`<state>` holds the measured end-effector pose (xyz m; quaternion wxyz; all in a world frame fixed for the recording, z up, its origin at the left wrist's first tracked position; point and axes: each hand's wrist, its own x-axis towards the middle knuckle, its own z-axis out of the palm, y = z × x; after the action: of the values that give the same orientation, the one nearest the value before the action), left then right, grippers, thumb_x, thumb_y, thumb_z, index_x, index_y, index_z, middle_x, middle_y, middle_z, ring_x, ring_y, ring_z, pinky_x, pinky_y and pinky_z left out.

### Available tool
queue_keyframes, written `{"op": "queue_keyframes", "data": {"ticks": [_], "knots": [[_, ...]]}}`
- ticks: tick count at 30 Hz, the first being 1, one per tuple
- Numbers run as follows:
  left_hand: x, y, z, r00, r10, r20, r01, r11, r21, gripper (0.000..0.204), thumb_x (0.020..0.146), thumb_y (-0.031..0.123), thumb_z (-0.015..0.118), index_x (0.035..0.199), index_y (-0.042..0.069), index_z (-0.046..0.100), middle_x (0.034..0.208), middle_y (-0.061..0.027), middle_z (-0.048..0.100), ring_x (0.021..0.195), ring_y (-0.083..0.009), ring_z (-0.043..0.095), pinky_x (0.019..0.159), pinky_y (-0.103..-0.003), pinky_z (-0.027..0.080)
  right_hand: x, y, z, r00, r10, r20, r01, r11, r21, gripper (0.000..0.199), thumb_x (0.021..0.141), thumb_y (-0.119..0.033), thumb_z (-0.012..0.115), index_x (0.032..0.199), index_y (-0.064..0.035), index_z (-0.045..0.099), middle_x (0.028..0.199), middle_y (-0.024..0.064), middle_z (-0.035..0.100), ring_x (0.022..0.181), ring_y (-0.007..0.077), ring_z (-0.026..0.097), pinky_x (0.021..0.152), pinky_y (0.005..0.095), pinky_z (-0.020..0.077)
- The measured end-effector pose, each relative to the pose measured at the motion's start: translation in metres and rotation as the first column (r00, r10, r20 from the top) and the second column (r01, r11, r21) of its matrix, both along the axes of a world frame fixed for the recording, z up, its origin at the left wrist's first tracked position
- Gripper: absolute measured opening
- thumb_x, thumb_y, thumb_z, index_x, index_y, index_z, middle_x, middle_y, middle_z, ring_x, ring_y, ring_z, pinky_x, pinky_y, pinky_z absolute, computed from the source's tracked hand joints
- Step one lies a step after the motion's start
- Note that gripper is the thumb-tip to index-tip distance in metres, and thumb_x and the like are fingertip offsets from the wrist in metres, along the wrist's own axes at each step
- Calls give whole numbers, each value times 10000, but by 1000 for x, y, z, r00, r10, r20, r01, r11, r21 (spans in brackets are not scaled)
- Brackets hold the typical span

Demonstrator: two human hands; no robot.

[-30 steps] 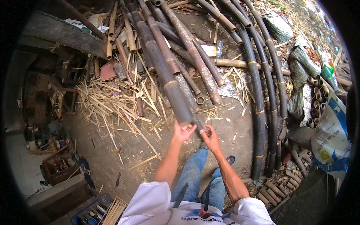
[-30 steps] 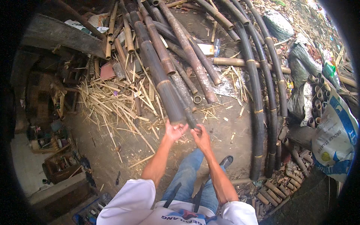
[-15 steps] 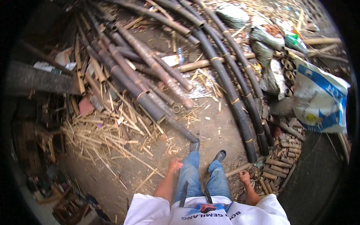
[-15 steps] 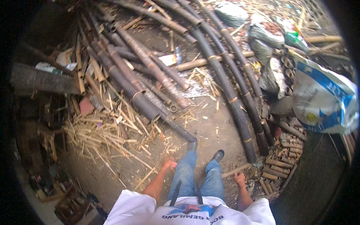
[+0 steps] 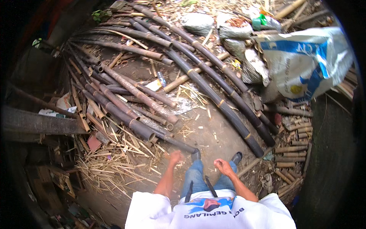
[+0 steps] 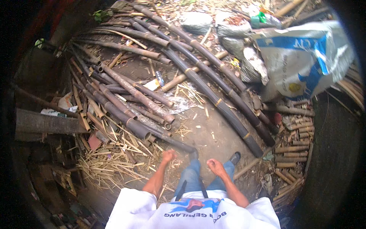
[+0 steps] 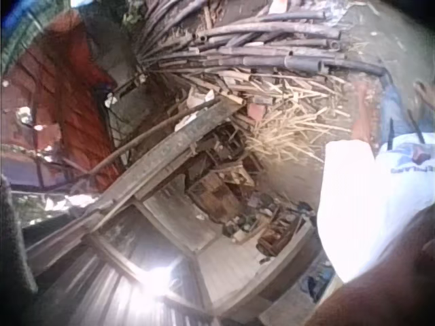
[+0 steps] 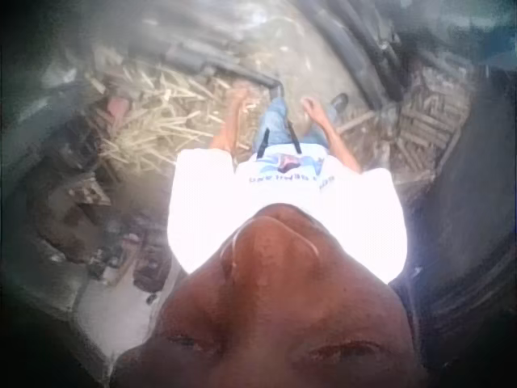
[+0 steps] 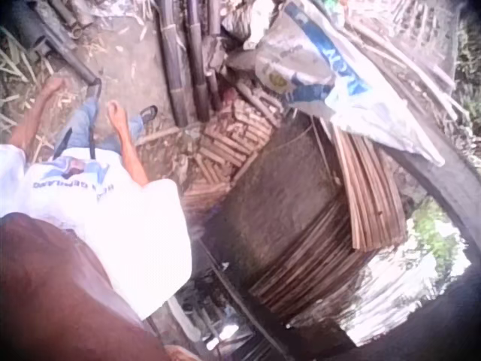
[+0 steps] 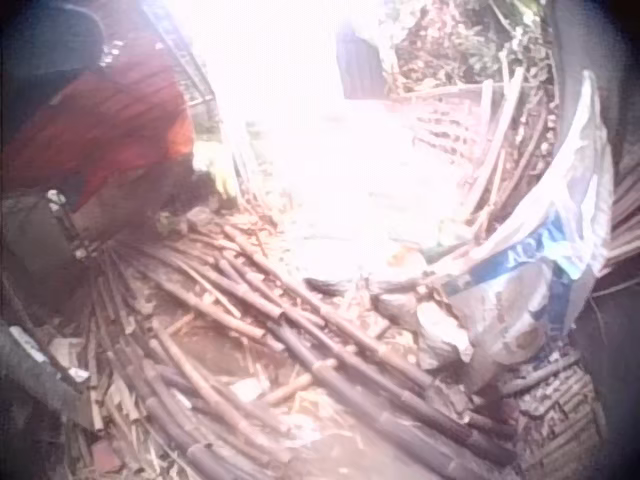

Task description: The person sits on the ground and splits bamboo into thin strips using a knife. They bundle the strips, place them aside, and then handle larger bamboo poles, moving them around the workspace.

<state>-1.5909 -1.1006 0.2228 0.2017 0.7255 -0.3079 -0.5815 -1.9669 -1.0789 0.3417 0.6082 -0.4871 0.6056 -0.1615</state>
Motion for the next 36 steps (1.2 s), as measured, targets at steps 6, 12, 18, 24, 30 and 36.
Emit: {"op": "queue_keyframes", "data": {"ticks": [6,12,18,24,30,36], "knots": [[-53,-90,78,979,200,-35,-203,975,-93,412,1014,391,452,1141,37,620,819,-100,723,632,-126,618,595,-265,483,-150,40,-50,966,-221,-138,218,975,-37,189,918,-223,627,984,-50,661,834,50,684,737,132,653,694,305,529],[-213,-29,88,969,245,-34,-236,955,179,564,989,533,402,1204,47,590,982,-109,709,854,-186,659,729,-350,512,-355,106,-97,743,-334,-580,551,798,247,139,814,-186,703,793,-51,681,771,52,686,718,155,654,681,331,529],[-380,56,47,803,-575,158,553,817,164,730,900,558,575,1331,-28,515,1361,-272,511,1292,-389,475,1092,-421,365,-467,57,-84,690,-311,-654,566,794,220,308,790,-260,783,952,-34,651,849,90,693,813,230,655,793,385,519],[-462,48,16,863,-495,104,467,859,211,892,838,594,631,1440,-10,368,1474,-238,397,1378,-375,367,1125,-440,322,-441,-47,-195,801,-160,-577,285,949,132,501,758,-322,812,1124,-45,612,1026,128,682,963,282,652,872,408,511],[-469,22,26,854,-479,202,434,871,230,894,843,598,627,1455,7,353,1439,-259,432,1337,-379,428,1090,-436,362,-360,-165,-214,952,-170,-253,220,958,186,418,791,-347,774,1061,-53,648,988,139,698,946,283,665,849,394,512],[-465,-55,22,857,-443,264,437,895,83,817,846,586,617,1482,149,349,1497,-275,325,1348,-438,380,1107,-477,342,-305,-247,-143,977,-24,-212,37,997,60,357,847,-346,704,1048,-54,663,921,149,715,920,277,680,854,390,511]]}}
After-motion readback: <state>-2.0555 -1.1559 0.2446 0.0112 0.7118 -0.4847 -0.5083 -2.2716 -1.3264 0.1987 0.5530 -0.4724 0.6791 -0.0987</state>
